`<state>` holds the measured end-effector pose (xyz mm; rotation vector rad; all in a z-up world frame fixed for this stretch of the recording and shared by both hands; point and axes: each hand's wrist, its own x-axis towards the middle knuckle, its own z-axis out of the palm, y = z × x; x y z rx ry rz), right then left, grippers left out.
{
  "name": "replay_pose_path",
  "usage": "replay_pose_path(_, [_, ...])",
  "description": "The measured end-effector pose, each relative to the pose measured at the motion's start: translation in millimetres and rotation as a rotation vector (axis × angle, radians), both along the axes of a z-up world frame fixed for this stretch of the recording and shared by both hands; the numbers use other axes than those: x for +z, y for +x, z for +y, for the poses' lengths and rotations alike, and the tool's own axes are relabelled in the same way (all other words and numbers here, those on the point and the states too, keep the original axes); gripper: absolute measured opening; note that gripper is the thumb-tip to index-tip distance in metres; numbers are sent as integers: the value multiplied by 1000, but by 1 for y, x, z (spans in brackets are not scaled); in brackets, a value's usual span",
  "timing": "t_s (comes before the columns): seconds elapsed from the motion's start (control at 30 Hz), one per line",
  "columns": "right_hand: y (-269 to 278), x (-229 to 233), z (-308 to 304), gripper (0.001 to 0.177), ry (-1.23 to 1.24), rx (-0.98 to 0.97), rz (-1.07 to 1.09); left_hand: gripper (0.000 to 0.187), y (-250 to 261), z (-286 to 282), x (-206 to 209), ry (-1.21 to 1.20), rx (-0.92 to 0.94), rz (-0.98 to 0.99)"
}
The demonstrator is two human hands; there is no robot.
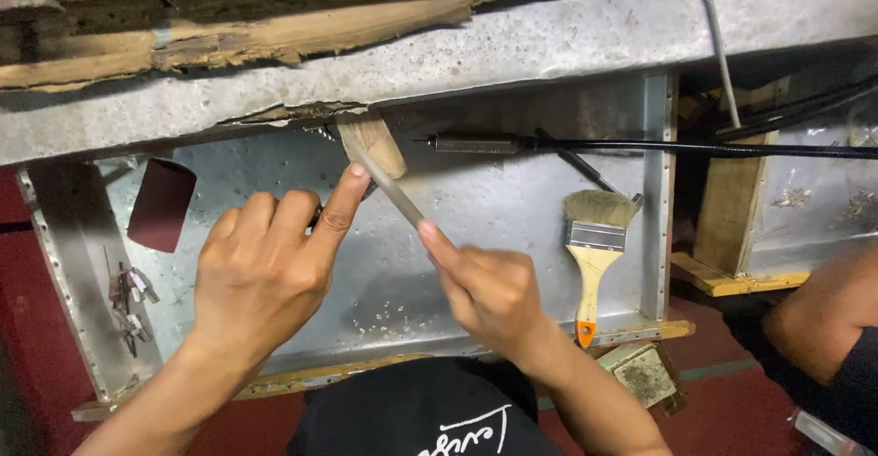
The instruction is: Filing and shaping a small metal jewelry component using a hand file and pliers at a workbench.
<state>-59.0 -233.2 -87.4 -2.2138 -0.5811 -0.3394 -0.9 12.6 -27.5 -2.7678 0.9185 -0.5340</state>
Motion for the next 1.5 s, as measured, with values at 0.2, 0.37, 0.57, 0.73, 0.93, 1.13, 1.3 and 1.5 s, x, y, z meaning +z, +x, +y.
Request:
replay_pose_path(0.2, [-23,-6,-14,41,58,-40,32,55,1,2,-3,-1,-18,-34])
replay_pose_path(0.37, [-1,-8,4,46,-12,-20,-27,50,3,3,-6,-16,-30,-48])
replay_pose_path(0.57, [-20,-9,-11,42,7,-19,-17,54,3,4,-7,-30,-28,-48])
replay_pose_path(0.73, [3,-10,6,47,-29,-26,-80,52,3,4,-6,-6,-34,-65])
replay_pose_path(0.93, [-17,-17,-11,45,5,-25,-66,57,5,4,-7,-37,-22,-38])
replay_pose_path(1.13, [-1,-13,4,51,-138,-97,-118,51,2,4,-5,-46,-20,-35])
replay_pose_path(1.3, [-31,-9,-16,45,-99,-69,-32,54,2,3,-4,-47,-19,-25])
replay_pose_path(1.5, [3,-5,6,55,-128,-85,-102,57,2,1,0,-50,-4,-7])
